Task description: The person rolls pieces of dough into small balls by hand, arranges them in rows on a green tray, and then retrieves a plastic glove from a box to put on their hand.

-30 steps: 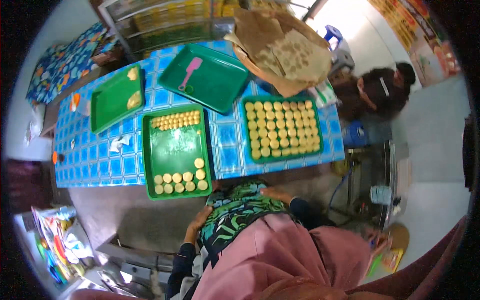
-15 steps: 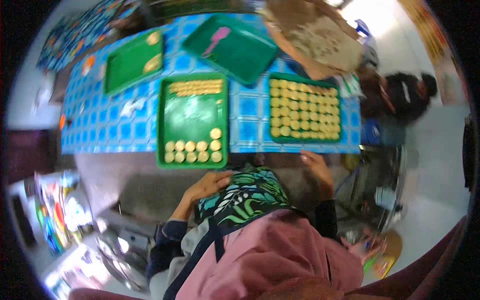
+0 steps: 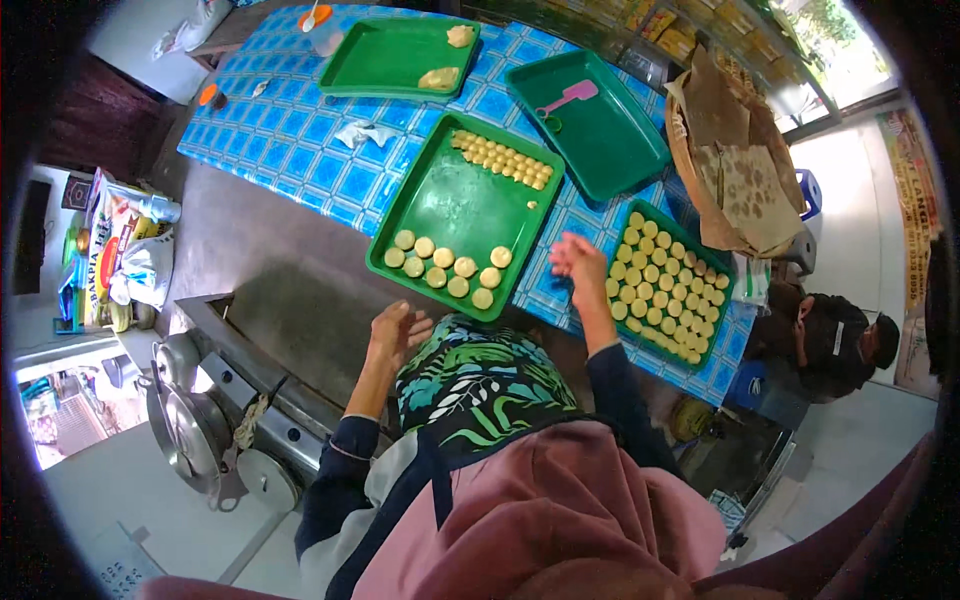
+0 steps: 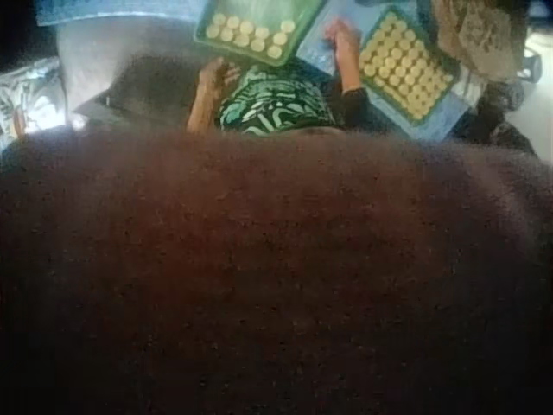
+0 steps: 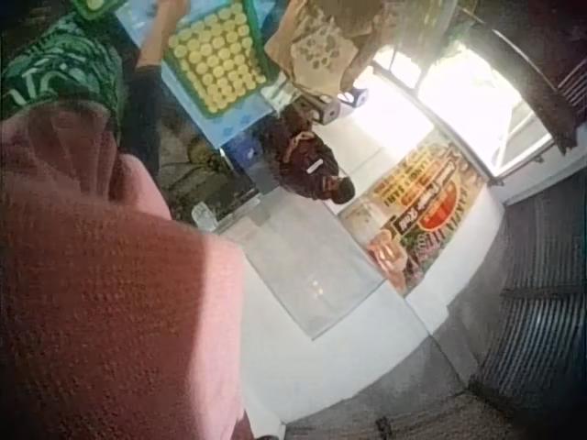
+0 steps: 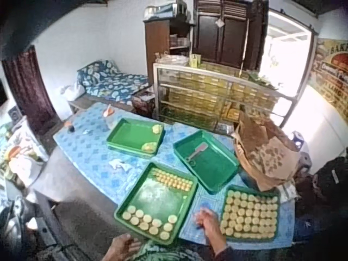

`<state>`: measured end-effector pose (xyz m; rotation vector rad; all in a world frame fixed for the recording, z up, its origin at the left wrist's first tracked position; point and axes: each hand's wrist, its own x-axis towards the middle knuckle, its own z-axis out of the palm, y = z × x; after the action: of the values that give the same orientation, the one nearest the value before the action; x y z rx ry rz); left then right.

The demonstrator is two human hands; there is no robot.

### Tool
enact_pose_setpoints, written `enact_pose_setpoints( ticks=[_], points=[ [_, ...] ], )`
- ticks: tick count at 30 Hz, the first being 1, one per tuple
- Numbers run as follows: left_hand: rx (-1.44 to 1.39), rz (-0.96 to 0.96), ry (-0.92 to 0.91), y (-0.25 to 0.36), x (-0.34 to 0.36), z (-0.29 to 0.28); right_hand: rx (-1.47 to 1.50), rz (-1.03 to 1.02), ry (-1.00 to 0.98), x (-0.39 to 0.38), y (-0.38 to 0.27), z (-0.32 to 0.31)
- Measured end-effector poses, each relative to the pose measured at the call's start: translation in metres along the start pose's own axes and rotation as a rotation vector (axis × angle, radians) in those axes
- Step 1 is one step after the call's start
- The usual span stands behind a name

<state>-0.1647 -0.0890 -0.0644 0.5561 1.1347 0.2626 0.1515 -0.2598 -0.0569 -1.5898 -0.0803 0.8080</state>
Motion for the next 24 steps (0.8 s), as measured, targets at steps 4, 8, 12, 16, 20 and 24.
enact_pose_setpoints(
  ticks=[4, 8, 12, 16, 20, 24],
  points=[
    [0.025, 0.064, 0.023, 0.007, 0.011, 0.007, 0.028, -0.090, 0.165, 0.043, -0.023, 0.018],
    [0.066, 0.211, 0.196, 0.018, 0.036, -0.005, -0.184, -0.343, 0.187, 0.058, -0.007, 0.020],
    [0.331, 0.473, 0.408, 0.051, 0.063, -0.029, 0.026, -0.219, 0.217, 0.040, 0.000, 0.003],
    [0.560, 0.807, 0.461, 0.076, 0.084, -0.024, -0.019, -0.100, 0.290, 0.026, -0.010, -0.021],
    [0.591, 0.917, 0.330, 0.091, 0.075, 0.042, -0.018, -0.130, 0.280, 0.025, -0.011, -0.034],
    [0.669, 0.884, 0.259, 0.085, 0.070, 0.060, 0.027, -0.098, 0.151, 0.032, -0.010, -0.019]
  ],
)
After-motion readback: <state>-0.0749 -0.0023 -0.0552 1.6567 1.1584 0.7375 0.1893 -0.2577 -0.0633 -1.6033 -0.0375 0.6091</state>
